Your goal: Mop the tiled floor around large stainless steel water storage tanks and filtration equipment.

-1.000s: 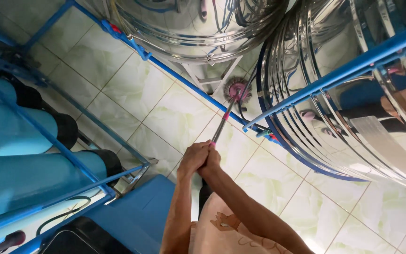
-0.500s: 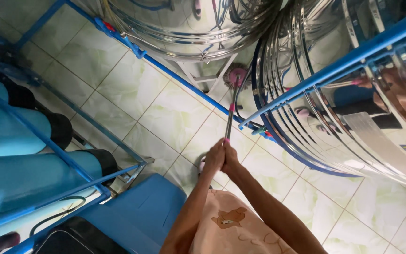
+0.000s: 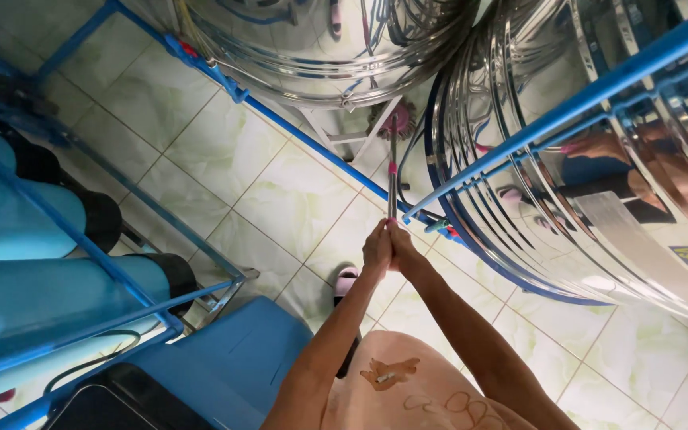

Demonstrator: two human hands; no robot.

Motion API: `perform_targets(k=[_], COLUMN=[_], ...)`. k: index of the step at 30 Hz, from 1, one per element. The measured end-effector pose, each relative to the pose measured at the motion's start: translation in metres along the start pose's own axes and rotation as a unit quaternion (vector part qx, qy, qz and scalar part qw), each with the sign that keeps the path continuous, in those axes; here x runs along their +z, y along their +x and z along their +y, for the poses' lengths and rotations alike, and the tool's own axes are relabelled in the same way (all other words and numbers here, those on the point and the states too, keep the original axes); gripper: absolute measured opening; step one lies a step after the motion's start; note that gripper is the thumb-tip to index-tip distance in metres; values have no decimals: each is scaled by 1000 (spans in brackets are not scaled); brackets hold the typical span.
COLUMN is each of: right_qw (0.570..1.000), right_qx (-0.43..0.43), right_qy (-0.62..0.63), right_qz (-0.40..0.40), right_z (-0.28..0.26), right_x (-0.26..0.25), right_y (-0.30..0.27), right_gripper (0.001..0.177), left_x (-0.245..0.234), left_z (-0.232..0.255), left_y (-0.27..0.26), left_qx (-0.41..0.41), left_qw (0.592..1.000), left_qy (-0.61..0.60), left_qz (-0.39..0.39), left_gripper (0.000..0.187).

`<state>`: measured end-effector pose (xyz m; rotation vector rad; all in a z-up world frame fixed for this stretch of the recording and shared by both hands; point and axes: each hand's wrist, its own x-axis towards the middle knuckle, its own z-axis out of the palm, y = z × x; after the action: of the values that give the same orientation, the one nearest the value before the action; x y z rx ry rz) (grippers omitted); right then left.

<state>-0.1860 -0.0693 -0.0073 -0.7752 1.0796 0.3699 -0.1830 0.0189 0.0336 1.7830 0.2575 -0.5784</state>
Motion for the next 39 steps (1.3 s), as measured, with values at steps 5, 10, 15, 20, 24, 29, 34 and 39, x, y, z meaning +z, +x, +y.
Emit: perform_targets(k=[5,10,15,20,24,29,34,39], right_qw=[998,998,999,997,998,997,999,995], right_qx=[21,0,19,-16,-4,54,39,-2], right_qy=[38,18,-39,8,-27,-48,4,77], right_qz=[-46,-55,9,-81,-59,-21,-24,-59], right_z=[48,121,70,18,32,95,61,15], right_x=[-26,-68,-49,-58,-58,-89,-86,-53], right_y=[-41,-51,-4,59,-19,-100,-16,4], right_gripper=[54,53,56,54,52,51,49,44], left_x=[-15,-24,10,37,48,40,40,36], left_z=[-3,-16,-40,-17,-60,-95,-48,-14], left_y=[-64,-136,-66,-9,-40,-131,-70,-13], left_qx=[-40,-90,-66,-58,-9,-87,-71,-10], left_qw=[997,995,994,989,991,996,997,997], left_qy=[39,22,-90,-138,-136,-27,-18,-74], left_qz=[-43,-38,9,9,6,-4,-15,-27], left_gripper=[55,54,49,48,49,55,51,49])
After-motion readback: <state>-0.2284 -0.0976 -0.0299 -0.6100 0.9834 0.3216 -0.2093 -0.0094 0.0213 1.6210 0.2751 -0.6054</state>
